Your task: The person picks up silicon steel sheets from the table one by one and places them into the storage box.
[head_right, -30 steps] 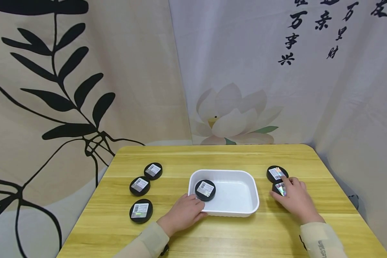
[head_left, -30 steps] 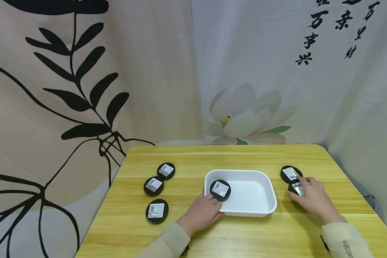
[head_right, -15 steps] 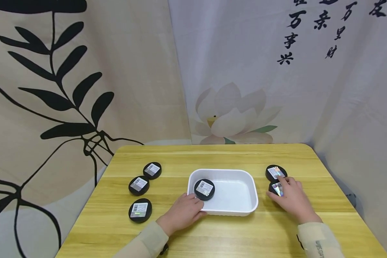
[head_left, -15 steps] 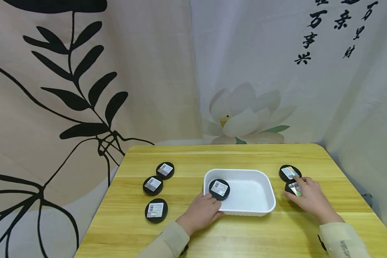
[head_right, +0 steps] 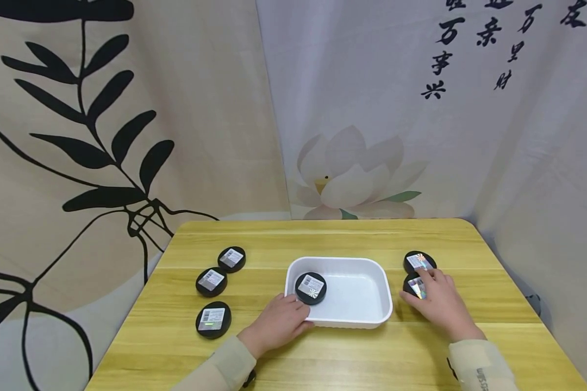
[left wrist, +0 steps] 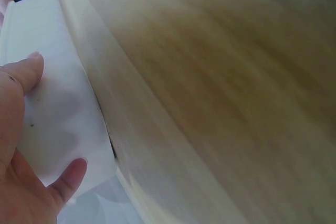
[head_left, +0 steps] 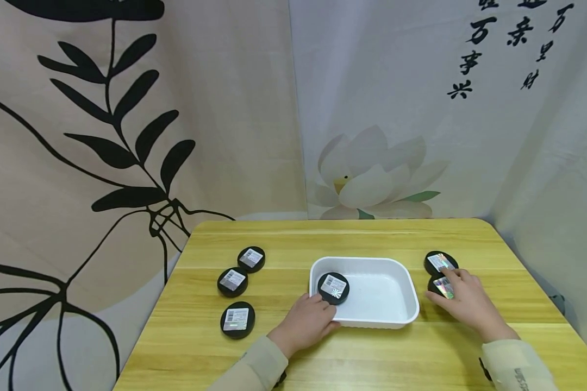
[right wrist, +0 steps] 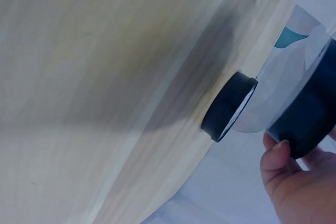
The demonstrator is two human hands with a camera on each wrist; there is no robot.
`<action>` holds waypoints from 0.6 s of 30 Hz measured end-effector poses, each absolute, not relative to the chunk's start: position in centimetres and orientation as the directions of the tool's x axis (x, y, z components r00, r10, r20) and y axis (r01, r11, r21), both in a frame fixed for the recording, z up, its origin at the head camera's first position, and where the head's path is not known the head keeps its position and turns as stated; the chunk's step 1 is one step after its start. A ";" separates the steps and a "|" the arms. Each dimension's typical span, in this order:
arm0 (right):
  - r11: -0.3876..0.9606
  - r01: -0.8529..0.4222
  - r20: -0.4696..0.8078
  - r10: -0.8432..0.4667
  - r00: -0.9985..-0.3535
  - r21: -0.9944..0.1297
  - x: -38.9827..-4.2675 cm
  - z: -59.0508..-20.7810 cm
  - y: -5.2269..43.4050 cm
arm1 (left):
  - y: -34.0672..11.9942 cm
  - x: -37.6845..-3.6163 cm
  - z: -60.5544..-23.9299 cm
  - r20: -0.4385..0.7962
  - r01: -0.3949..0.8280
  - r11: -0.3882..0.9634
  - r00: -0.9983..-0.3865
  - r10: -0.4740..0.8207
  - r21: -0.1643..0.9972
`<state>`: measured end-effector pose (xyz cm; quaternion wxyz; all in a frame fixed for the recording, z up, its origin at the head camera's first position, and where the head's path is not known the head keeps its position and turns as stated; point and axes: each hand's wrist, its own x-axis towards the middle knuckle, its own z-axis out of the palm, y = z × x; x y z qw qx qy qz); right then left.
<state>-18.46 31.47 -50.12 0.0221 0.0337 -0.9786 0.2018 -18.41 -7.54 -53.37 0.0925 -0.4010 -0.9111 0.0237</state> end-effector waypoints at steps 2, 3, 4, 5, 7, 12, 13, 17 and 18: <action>0.915 -0.080 0.063 -0.060 -0.996 -0.396 -18.4 -50.0 31.3 | -7.5 -18.5 -53.5 0.151 0.726 0.677 -0.660 0.736 -0.120; 0.914 -0.082 0.064 -0.061 -0.996 -0.398 -18.4 -49.9 31.2 | -7.5 -18.5 -53.5 0.151 0.727 0.676 -0.659 0.736 -0.122; 0.913 -0.084 0.064 -0.063 -0.996 -0.399 -18.4 -49.9 31.1 | -7.5 -18.5 -53.6 0.152 0.727 0.676 -0.659 0.736 -0.122; 0.913 -0.086 0.065 -0.065 -0.996 -0.400 -18.4 -49.8 31.0 | -7.6 -18.5 -53.6 0.153 0.727 0.676 -0.659 0.737 -0.122; 0.913 -0.092 0.068 -0.071 -0.995 -0.398 -18.4 -49.7 30.9 | -7.6 -18.5 -53.7 0.157 0.728 0.675 -0.657 0.737 -0.121; 0.915 -0.106 0.076 -0.082 -0.994 -0.390 -18.4 -49.5 30.5 | -7.6 -18.5 -53.8 0.168 0.731 0.671 -0.651 0.740 -0.125; 0.914 -0.107 0.078 -0.083 -0.993 -0.391 -18.4 -49.5 30.5 | -7.6 -18.5 -53.8 0.169 0.731 0.671 -0.651 0.741 -0.125; 0.911 -0.117 0.086 -0.090 -0.992 -0.394 -18.4 -49.4 30.2 | -7.6 -18.5 -53.8 0.170 0.731 0.671 -0.650 0.740 -0.125; 0.910 -0.120 0.088 -0.093 -0.992 -0.396 -18.4 -49.4 30.1 | -7.6 -18.5 -53.8 0.168 0.730 0.672 -0.652 0.739 -0.126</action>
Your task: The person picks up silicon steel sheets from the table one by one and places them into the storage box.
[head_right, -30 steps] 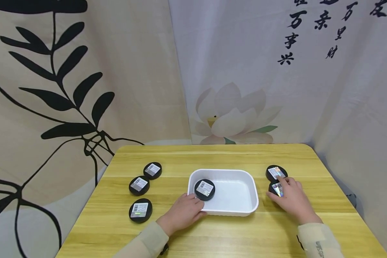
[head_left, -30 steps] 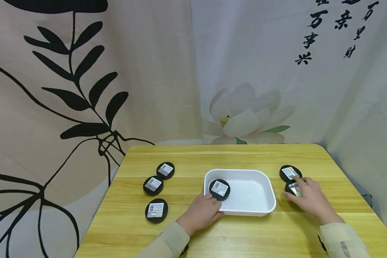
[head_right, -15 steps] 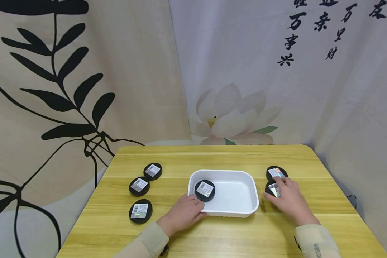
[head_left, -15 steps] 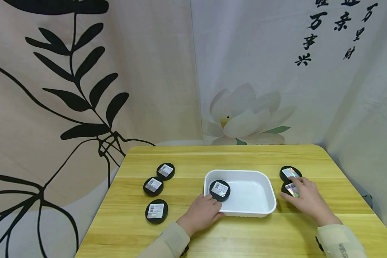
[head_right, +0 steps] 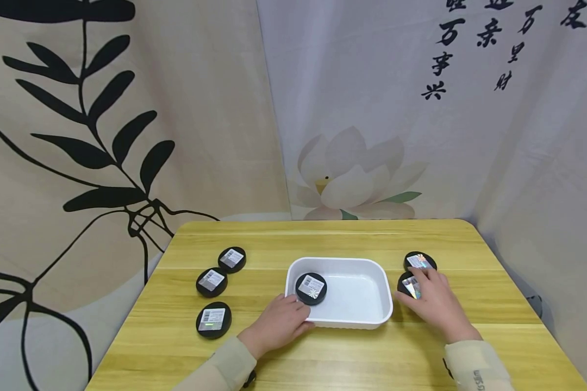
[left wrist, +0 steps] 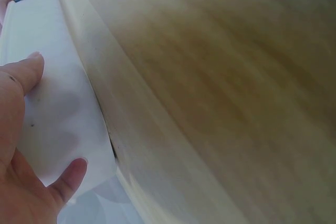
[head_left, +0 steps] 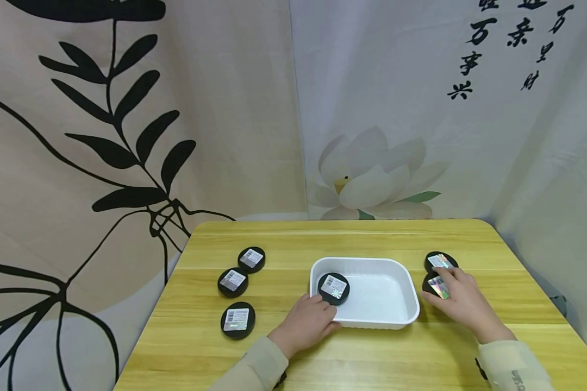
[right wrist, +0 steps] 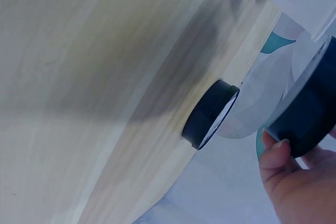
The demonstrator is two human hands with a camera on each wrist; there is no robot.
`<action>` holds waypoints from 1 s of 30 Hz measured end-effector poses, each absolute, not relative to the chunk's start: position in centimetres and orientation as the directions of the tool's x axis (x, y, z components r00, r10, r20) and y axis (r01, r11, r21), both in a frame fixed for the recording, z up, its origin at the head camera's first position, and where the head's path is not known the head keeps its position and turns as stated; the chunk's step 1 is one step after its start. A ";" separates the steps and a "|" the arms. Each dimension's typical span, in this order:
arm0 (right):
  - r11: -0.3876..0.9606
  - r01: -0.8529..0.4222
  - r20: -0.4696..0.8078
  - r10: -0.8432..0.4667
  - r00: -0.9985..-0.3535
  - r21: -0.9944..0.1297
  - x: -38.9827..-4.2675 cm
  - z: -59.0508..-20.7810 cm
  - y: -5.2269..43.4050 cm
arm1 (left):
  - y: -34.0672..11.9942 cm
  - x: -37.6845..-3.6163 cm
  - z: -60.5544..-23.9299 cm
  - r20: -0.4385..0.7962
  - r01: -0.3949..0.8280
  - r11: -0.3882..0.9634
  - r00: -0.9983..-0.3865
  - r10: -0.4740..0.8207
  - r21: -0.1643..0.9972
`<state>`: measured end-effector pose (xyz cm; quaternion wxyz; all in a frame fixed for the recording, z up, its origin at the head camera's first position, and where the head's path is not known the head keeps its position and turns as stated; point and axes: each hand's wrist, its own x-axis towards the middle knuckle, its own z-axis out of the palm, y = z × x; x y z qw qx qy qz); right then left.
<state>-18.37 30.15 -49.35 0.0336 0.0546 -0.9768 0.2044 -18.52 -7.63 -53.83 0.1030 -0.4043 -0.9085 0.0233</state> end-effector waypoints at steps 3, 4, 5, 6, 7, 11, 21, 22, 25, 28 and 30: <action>0.909 -0.127 0.090 -0.099 -0.991 -0.398 -18.4 -49.2 30.0 | -7.7 -18.5 -53.7 0.162 0.726 0.675 -0.657 0.737 -0.127; 0.909 -0.127 0.089 -0.100 -0.991 -0.397 -18.4 -49.1 29.9 | -7.7 -18.5 -53.7 0.161 0.726 0.676 -0.658 0.736 -0.126; 0.909 -0.128 0.088 -0.101 -0.991 -0.396 -18.4 -49.1 29.9 | -7.7 -18.5 -53.7 0.160 0.726 0.676 -0.658 0.736 -0.126; 0.910 -0.127 0.087 -0.101 -0.991 -0.395 -18.4 -49.0 29.8 | -7.7 -18.5 -53.6 0.160 0.726 0.676 -0.657 0.736 -0.127; 0.911 -0.128 0.086 -0.102 -0.991 -0.393 -18.5 -49.0 29.8 | -7.7 -18.5 -53.6 0.162 0.727 0.675 -0.657 0.737 -0.126; 0.914 -0.137 0.095 -0.109 -0.990 -0.382 -18.5 -48.8 29.6 | -7.7 -18.5 -53.5 0.161 0.727 0.675 -0.657 0.737 -0.123; 0.906 -0.170 0.107 -0.139 -0.984 -0.387 -18.6 -48.4 29.0 | -7.6 -18.4 -53.5 0.162 0.726 0.677 -0.659 0.735 -0.119; 0.905 -0.173 0.107 -0.142 -0.984 -0.389 -18.6 -48.3 28.9 | -7.6 -18.4 -53.5 0.166 0.726 0.676 -0.657 0.736 -0.123; 0.906 -0.174 0.104 -0.144 -0.984 -0.385 -18.7 -48.3 28.7 | -7.7 -18.4 -53.6 0.174 0.727 0.675 -0.653 0.737 -0.128; 0.910 -0.183 0.116 -0.150 -0.982 -0.372 -18.8 -48.3 28.5 | -7.7 -18.5 -53.6 0.178 0.728 0.673 -0.651 0.738 -0.127; 0.912 -0.189 0.122 -0.154 -0.980 -0.364 -18.9 -48.3 28.3 | -7.6 -18.4 -53.6 0.178 0.729 0.674 -0.652 0.737 -0.122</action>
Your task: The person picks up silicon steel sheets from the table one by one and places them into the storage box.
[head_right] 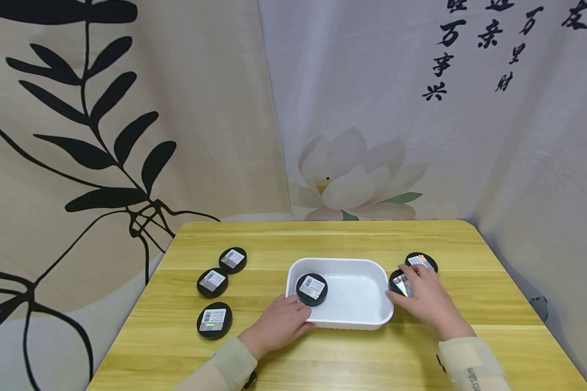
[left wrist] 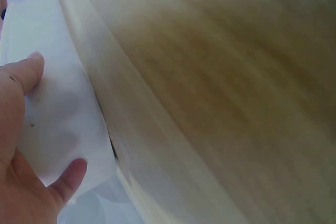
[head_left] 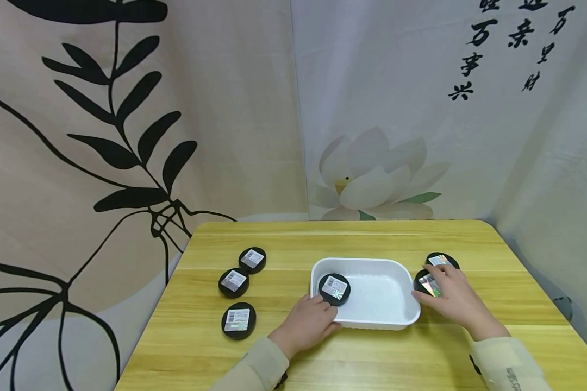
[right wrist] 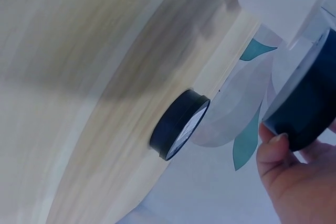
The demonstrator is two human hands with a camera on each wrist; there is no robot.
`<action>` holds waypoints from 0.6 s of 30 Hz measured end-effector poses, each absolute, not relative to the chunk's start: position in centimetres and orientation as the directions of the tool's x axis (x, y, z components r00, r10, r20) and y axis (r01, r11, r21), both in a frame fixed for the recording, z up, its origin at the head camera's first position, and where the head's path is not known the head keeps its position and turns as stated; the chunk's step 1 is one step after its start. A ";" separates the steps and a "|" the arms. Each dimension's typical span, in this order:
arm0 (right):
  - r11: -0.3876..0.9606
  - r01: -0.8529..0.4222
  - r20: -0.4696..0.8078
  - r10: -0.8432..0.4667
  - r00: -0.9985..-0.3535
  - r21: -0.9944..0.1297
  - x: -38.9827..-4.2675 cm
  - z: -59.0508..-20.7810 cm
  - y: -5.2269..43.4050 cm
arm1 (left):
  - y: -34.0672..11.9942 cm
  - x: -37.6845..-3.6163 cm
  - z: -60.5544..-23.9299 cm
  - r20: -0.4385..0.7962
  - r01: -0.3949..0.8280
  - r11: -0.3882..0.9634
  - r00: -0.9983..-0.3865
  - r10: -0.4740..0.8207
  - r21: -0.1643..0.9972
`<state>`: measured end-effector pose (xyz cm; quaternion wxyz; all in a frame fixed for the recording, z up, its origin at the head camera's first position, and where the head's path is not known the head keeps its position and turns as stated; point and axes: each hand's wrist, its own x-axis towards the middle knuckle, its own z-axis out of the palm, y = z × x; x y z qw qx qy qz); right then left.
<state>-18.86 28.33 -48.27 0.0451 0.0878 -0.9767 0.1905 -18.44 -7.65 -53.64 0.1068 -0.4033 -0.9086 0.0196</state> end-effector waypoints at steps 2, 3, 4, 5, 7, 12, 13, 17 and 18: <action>0.911 -0.195 0.126 -0.159 -0.979 -0.365 -18.9 -48.2 28.2 | -7.6 -18.5 -53.7 0.181 0.731 0.672 -0.650 0.738 -0.119; 0.910 -0.197 0.128 -0.161 -0.979 -0.366 -19.0 -48.2 28.1 | -7.6 -18.5 -53.7 0.185 0.732 0.671 -0.647 0.739 -0.119; 0.909 -0.198 0.127 -0.162 -0.979 -0.366 -19.0 -48.1 28.0 | -7.6 -18.5 -53.8 0.187 0.733 0.670 -0.646 0.740 -0.119; 0.909 -0.199 0.126 -0.164 -0.978 -0.367 -19.1 -48.1 27.9 | -7.6 -18.5 -53.8 0.190 0.733 0.670 -0.645 0.740 -0.119; 0.907 -0.204 0.127 -0.168 -0.978 -0.368 -19.1 -48.0 27.7 | -7.7 -18.5 -53.8 0.192 0.734 0.668 -0.643 0.741 -0.118; 0.906 -0.204 0.122 -0.170 -0.978 -0.370 -19.2 -47.9 27.2 | -7.7 -18.4 -53.7 0.186 0.733 0.669 -0.646 0.741 -0.120; 0.906 -0.203 0.120 -0.170 -0.978 -0.371 -19.2 -47.8 27.2 | -7.7 -18.4 -53.7 0.184 0.733 0.669 -0.646 0.741 -0.121; 0.904 -0.198 0.113 -0.168 -0.979 -0.380 -19.4 -47.9 27.0 | -7.6 -18.5 -53.7 0.184 0.733 0.669 -0.646 0.741 -0.120; 0.903 -0.198 0.111 -0.168 -0.979 -0.381 -19.4 -48.0 26.9 | -7.7 -18.5 -53.7 0.184 0.734 0.669 -0.645 0.741 -0.119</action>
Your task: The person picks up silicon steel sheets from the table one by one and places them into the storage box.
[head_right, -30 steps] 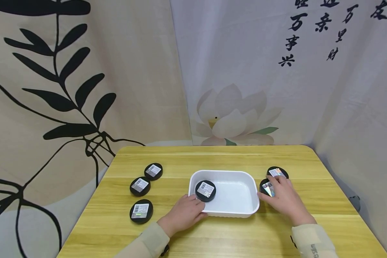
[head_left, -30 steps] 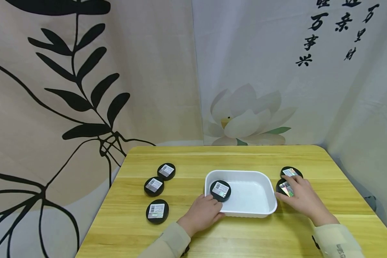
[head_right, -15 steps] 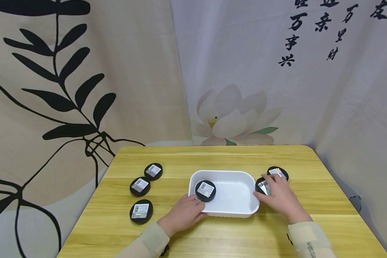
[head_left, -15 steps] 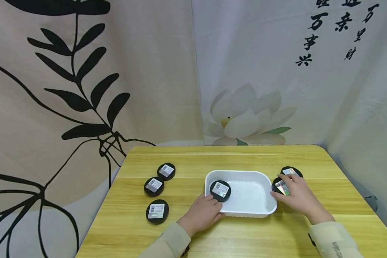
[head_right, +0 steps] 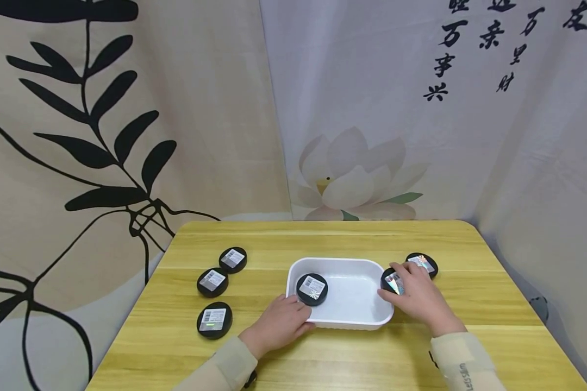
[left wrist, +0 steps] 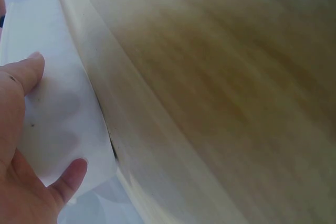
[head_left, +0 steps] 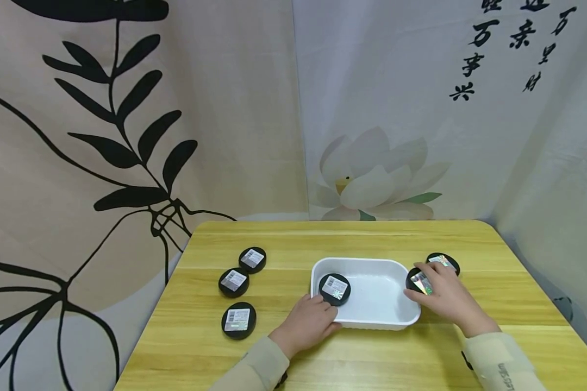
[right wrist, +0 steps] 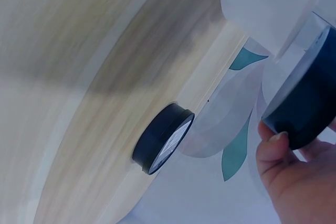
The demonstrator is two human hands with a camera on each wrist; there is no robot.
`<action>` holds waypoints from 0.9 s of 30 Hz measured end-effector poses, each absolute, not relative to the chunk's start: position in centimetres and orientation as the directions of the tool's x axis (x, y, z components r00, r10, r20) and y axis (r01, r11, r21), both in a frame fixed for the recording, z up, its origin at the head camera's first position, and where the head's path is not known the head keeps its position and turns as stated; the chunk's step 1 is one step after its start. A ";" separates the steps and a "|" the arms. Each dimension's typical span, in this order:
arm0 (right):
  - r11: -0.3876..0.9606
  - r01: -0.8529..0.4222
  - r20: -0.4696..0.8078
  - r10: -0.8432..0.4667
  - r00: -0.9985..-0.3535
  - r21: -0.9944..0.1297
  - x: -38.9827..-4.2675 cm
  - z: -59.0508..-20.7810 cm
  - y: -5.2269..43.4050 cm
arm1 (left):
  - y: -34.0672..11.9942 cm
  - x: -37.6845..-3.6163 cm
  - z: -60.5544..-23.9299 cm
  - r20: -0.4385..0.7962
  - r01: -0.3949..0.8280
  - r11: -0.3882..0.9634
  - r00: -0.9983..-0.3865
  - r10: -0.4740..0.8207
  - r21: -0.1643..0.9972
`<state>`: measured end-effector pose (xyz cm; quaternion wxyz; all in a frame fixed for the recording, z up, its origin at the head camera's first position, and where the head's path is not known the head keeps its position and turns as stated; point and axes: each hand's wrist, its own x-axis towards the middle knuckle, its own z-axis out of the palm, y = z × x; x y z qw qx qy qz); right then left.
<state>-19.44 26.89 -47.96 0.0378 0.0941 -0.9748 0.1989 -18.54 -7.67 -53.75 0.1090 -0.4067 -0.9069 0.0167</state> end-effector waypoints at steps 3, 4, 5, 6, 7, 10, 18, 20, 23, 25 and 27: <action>0.900 -0.200 0.107 -0.171 -0.979 -0.388 -19.5 -48.0 26.6 | -7.7 -18.6 -53.8 0.185 0.734 0.668 -0.644 0.742 -0.122; 0.899 -0.202 0.109 -0.173 -0.979 -0.388 -19.5 -48.0 26.5 | -7.7 -18.5 -53.8 0.186 0.735 0.667 -0.643 0.743 -0.123; 0.898 -0.208 0.114 -0.177 -0.978 -0.388 -19.5 -48.0 26.4 | -7.7 -18.5 -53.8 0.189 0.735 0.666 -0.642 0.743 -0.124; 0.897 -0.212 0.118 -0.180 -0.977 -0.388 -19.5 -48.0 26.4 | -7.7 -18.6 -53.8 0.190 0.736 0.666 -0.641 0.744 -0.124; 0.897 -0.215 0.122 -0.181 -0.976 -0.387 -19.5 -48.0 26.3 | -7.7 -18.5 -53.8 0.191 0.737 0.665 -0.640 0.745 -0.123; 0.896 -0.223 0.130 -0.187 -0.974 -0.383 -19.6 -47.9 26.1 | -7.7 -18.5 -53.7 0.189 0.738 0.664 -0.640 0.745 -0.118; 0.900 -0.218 0.121 -0.185 -0.975 -0.377 -19.7 -47.8 25.7 | -7.7 -18.5 -53.8 0.173 0.730 0.674 -0.653 0.737 -0.115; 0.900 -0.221 0.123 -0.188 -0.974 -0.377 -19.7 -47.8 25.6 | -7.7 -18.5 -53.8 0.176 0.730 0.673 -0.651 0.738 -0.122; 0.898 -0.223 0.121 -0.191 -0.974 -0.379 -19.7 -47.7 25.4 | -7.7 -18.5 -53.8 0.179 0.730 0.671 -0.648 0.740 -0.128; 0.897 -0.228 0.122 -0.196 -0.973 -0.379 -19.7 -47.7 25.4 | -7.7 -18.5 -53.8 0.181 0.730 0.671 -0.648 0.740 -0.129; 0.897 -0.231 0.123 -0.199 -0.972 -0.377 -19.7 -47.7 25.3 | -7.7 -18.5 -53.8 0.180 0.730 0.671 -0.648 0.740 -0.130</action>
